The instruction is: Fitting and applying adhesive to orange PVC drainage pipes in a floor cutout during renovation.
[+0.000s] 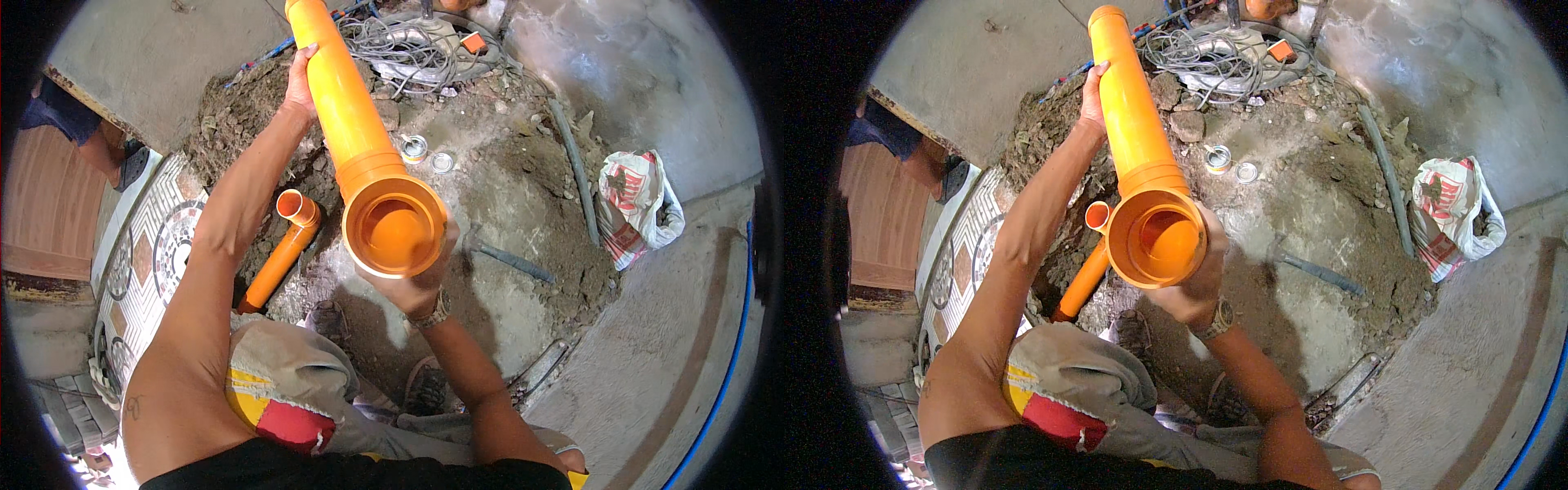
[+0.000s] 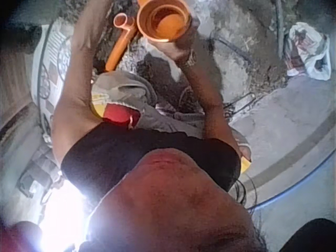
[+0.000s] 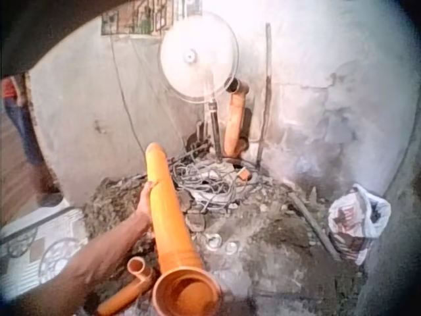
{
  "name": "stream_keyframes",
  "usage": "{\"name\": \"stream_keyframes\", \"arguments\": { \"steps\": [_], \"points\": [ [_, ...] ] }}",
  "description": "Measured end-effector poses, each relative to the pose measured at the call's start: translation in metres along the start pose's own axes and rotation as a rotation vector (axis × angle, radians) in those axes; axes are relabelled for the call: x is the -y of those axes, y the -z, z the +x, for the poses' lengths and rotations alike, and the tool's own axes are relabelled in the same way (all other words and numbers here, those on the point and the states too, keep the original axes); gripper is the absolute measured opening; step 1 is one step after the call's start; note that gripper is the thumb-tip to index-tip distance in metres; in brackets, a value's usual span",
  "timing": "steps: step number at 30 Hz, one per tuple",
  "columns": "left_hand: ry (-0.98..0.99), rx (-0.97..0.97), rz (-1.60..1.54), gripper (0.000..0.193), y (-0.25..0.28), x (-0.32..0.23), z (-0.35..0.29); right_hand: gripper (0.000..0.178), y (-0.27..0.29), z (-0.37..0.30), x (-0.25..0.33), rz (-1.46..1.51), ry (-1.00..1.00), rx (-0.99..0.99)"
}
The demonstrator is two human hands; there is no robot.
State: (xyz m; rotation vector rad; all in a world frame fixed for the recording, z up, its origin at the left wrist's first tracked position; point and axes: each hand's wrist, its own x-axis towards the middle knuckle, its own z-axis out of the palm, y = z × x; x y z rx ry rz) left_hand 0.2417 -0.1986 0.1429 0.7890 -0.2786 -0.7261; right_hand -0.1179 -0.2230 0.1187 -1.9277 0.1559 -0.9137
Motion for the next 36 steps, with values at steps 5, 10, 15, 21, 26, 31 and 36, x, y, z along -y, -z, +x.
{"name": "stream_keyframes", "arguments": {
  "steps": [5,10,15,21,26,31,36],
  "points": [
    [0.044,-0.028,-0.017,0.059,-0.012,0.000,-0.011,0.114,-0.002,-0.006,-0.004,0.109,-0.083,-0.003],
    [0.026,-0.017,-0.010,0.059,-0.007,-0.007,-0.017,0.108,-0.008,-0.004,-0.004,0.099,-0.106,-0.039],
    [0.029,-0.031,0.025,0.056,-0.023,-0.012,-0.013,0.101,-0.007,-0.004,-0.003,0.114,-0.123,-0.085],
    [-0.026,-0.073,-0.027,0.052,-0.012,-0.007,-0.021,0.093,-0.012,-0.008,0.003,0.148,-0.036,-0.134],
    [0.033,0.008,-0.020,0.053,-0.012,-0.006,-0.030,0.087,-0.015,-0.014,0.004,0.159,0.042,-0.179],
    [0.098,-0.015,-0.031,0.055,-0.004,-0.008,-0.022,0.079,-0.010,-0.005,0.016,0.074,-0.008,-0.137],
    [0.077,-0.055,-0.063,0.055,0.007,-0.005,-0.028,0.081,0.006,0.002,0.008,-0.152,0.024,0.037]
  ]
}}
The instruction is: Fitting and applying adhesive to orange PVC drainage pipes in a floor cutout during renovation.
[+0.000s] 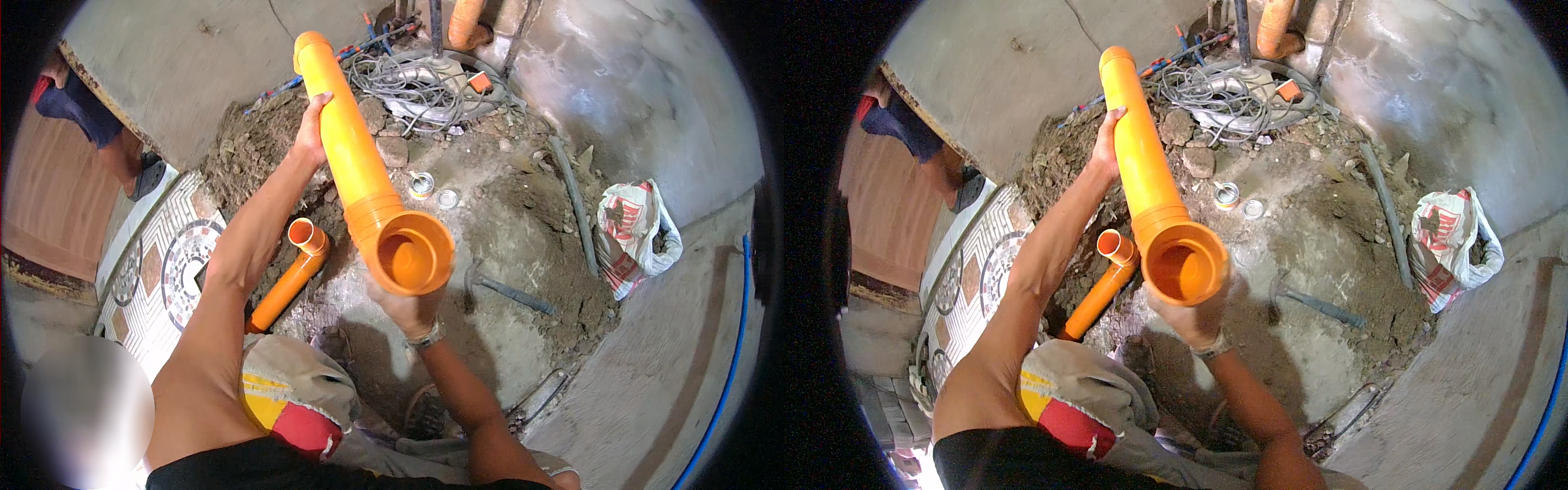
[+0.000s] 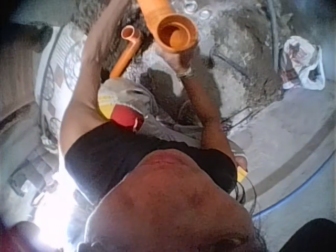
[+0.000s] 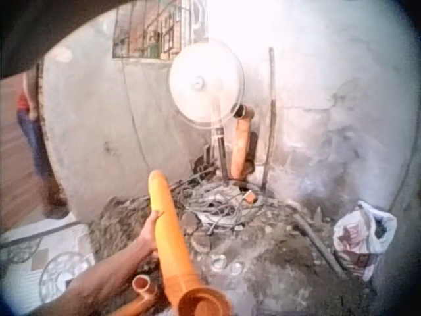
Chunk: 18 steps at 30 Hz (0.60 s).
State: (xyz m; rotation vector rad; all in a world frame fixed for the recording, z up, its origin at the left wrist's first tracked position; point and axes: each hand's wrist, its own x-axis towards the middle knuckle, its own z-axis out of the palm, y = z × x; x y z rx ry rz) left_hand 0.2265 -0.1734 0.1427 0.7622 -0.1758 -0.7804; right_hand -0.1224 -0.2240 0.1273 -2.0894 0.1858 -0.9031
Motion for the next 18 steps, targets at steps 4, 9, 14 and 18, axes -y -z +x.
{"name": "stream_keyframes", "arguments": {
  "steps": [4,9,14,18],
  "points": [
    [-0.139,0.004,-0.001,0.052,-0.011,-0.007,-0.031,0.056,0.025,-0.027,-0.085,0.101,-0.235,-0.013],
    [-0.280,-0.083,-0.002,0.055,-0.009,-0.005,-0.098,0.060,0.118,0.016,-0.108,1.024,-0.536,0.044],
    [-0.227,-0.497,-0.035,0.053,0.036,0.056,-0.170,0.052,0.112,0.028,-0.116,0.829,-0.856,0.200],
    [-0.130,-0.627,-0.083,0.052,0.080,0.097,-0.212,0.053,0.103,0.003,-0.142,0.740,-0.948,0.290]
  ]
}}
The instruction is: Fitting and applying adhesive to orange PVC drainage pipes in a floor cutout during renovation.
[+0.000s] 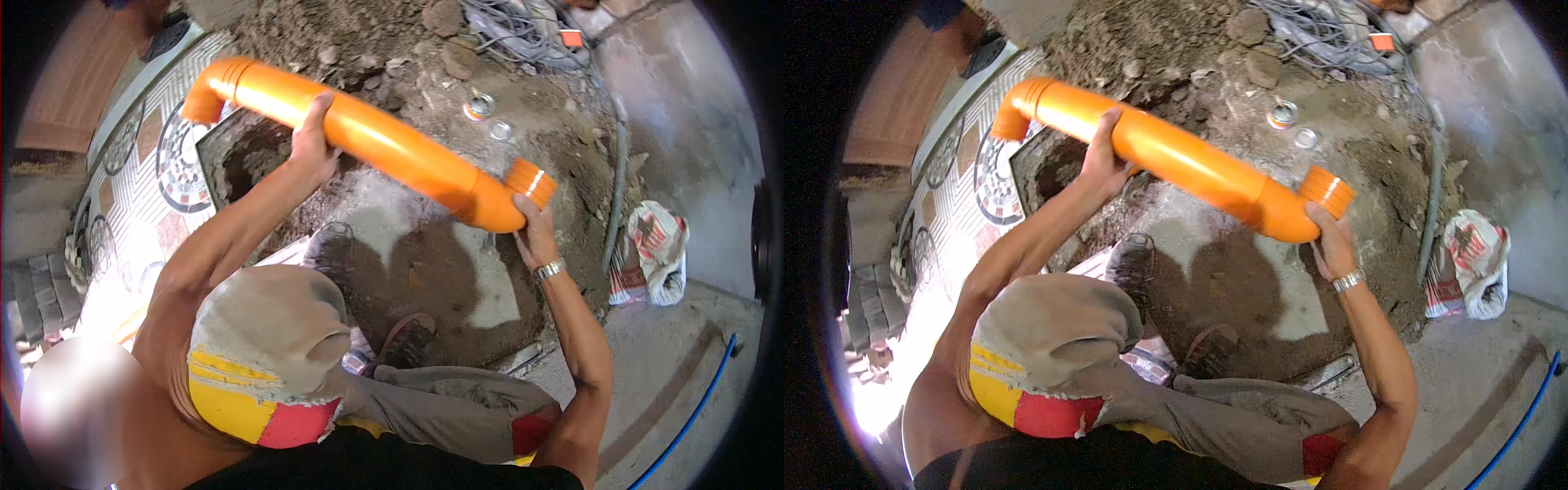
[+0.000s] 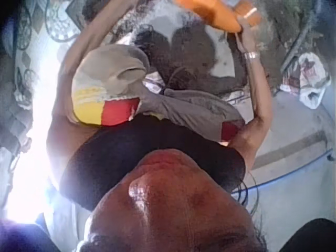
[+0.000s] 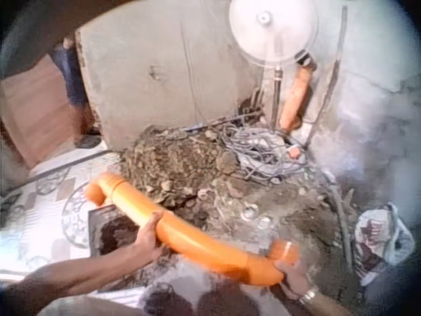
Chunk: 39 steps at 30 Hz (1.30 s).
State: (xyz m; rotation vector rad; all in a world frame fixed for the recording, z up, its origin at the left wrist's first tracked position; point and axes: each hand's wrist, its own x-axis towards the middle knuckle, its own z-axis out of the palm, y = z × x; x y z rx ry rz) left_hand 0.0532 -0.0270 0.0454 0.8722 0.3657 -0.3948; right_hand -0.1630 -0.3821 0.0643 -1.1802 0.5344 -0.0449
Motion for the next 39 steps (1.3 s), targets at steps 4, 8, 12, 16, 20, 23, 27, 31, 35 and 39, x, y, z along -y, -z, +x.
{"name": "stream_keyframes", "arguments": {
  "steps": [4,8,12,16,20,23,27,31,35,39],
  "points": [
    [0.120,0.152,0.024,0.065,-0.002,0.005,-0.015,0.059,0.041,0.019,0.018,-0.292,0.063,0.041],
    [0.204,0.065,-0.092,0.080,-0.057,0.044,-0.004,0.066,0.093,0.038,0.059,-0.460,0.210,-0.028],
    [0.227,0.243,-0.116,0.079,-0.089,0.100,0.036,0.065,0.131,0.064,0.077,-0.335,0.334,-0.207],
    [0.274,0.406,-0.174,0.059,-0.093,0.133,0.065,0.063,0.152,0.074,0.073,-0.304,0.289,-0.378],
    [0.296,0.475,-0.268,0.052,-0.080,0.159,0.071,0.062,0.161,0.073,0.060,-0.345,0.270,-0.463],
    [0.300,0.487,-0.280,0.053,-0.069,0.167,0.073,0.061,0.161,0.079,0.058,-0.336,0.316,-0.423],
    [0.279,0.541,-0.310,0.052,-0.065,0.171,0.082,0.072,0.161,0.088,0.056,-0.359,0.265,-0.437],
    [0.313,0.521,-0.339,0.050,-0.066,0.173,0.079,0.066,0.177,0.091,0.049,-0.438,0.297,-0.434],
    [0.328,0.463,-0.332,0.050,-0.061,0.172,0.086,0.064,0.173,0.098,0.047,-0.595,0.257,-0.508],
    [0.321,0.470,-0.318,0.052,-0.062,0.175,0.084,0.065,0.174,0.098,0.053,-0.469,0.200,-0.471]
  ]
}}
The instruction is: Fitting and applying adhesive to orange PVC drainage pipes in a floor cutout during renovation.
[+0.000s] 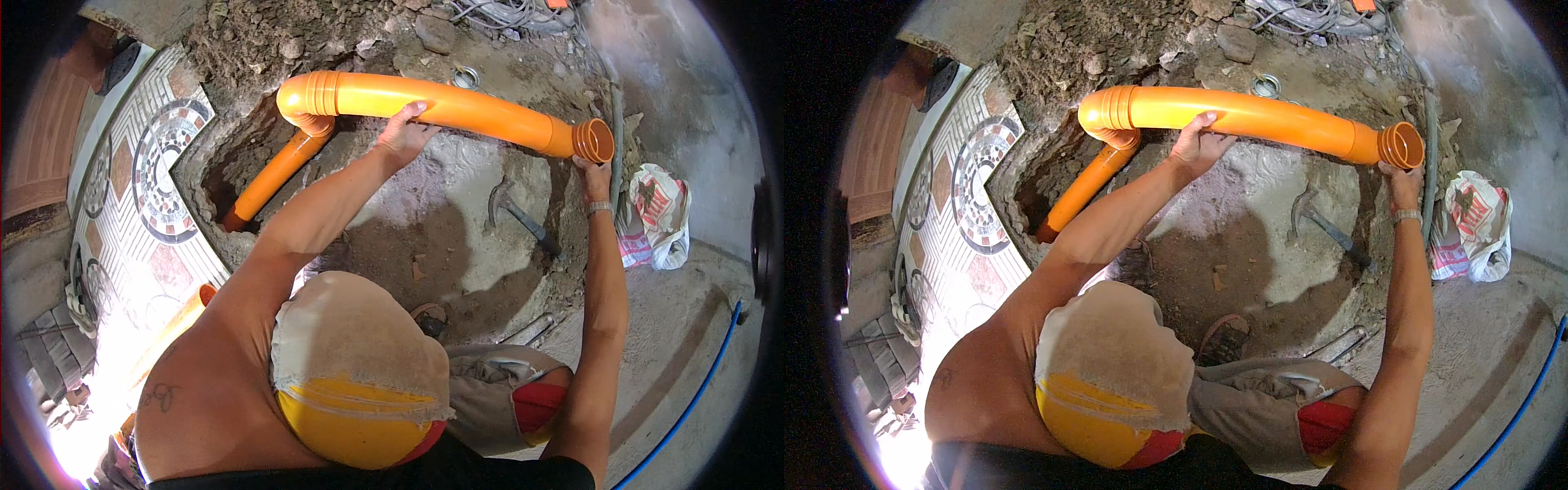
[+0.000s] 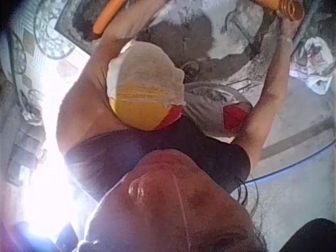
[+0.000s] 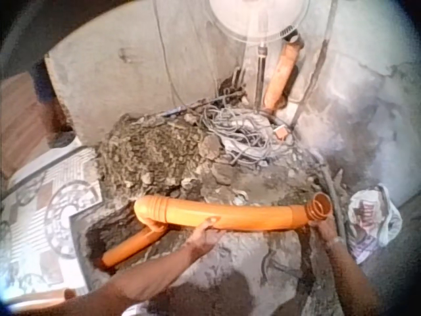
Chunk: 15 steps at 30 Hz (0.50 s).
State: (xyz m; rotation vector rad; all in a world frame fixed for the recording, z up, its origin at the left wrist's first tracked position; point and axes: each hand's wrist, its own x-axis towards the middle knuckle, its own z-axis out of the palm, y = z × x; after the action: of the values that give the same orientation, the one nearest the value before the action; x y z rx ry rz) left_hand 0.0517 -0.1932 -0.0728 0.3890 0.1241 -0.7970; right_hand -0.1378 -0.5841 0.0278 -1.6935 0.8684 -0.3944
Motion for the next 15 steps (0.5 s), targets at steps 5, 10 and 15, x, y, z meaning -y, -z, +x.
{"name": "stream_keyframes", "arguments": {
  "steps": [5,10,15],
  "points": [
    [-0.035,-0.014,-0.009,0.056,-0.002,0.003,0.002,0.060,-0.006,-0.001,0.012,-0.042,-0.006,0.016],
    [-0.021,-0.030,-0.090,0.064,0.005,0.008,0.013,0.054,-0.007,0.011,0.010,0.046,0.108,0.147],
    [-0.008,0.023,-0.002,0.063,-0.011,0.017,0.014,0.068,0.011,0.034,-0.030,-0.088,0.204,0.112]
  ]
}}
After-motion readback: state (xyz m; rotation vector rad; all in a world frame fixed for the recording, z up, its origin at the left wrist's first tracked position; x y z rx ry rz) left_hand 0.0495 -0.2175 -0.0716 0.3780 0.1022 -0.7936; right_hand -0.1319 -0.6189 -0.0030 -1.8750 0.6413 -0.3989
